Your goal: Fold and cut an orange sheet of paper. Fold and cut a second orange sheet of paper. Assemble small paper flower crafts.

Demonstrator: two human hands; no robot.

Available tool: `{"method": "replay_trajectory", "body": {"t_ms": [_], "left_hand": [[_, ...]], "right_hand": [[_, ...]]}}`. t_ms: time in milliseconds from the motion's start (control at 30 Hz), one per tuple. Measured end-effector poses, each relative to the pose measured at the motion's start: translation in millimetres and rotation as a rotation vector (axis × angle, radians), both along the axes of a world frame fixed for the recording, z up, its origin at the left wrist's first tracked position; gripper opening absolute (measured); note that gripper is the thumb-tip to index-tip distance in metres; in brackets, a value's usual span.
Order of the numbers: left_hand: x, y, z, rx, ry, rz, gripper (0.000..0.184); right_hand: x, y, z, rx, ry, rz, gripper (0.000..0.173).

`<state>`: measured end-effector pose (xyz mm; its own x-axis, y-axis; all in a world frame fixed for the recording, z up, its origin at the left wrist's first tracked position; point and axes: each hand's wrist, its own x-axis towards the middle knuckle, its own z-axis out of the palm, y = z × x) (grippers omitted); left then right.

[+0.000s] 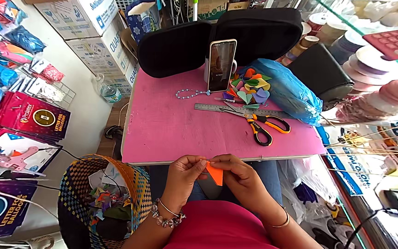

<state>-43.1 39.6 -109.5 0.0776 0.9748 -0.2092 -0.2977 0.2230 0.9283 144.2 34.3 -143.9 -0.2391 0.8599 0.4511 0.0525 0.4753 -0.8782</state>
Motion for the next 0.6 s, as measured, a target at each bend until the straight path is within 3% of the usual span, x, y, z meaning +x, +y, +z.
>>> {"method": "replay_trajectory", "body": {"t_ms": [100, 200, 600], "left_hand": [[0, 0, 0, 0.033, 0.036, 0.026, 0.009], [2, 0, 0, 0.054, 0.071, 0.032, 0.009], [2, 0, 0, 0.032, 0.061, 0.02, 0.008]], "right_hand": [[6, -2, -3, -0.214, 0.197, 0.109, 0.033], [-1, -7, 3, -0.304, 0.251, 0.08, 0.031], [-11, -11, 6, -0.434, 0.297, -0.007, 0.032]]}}
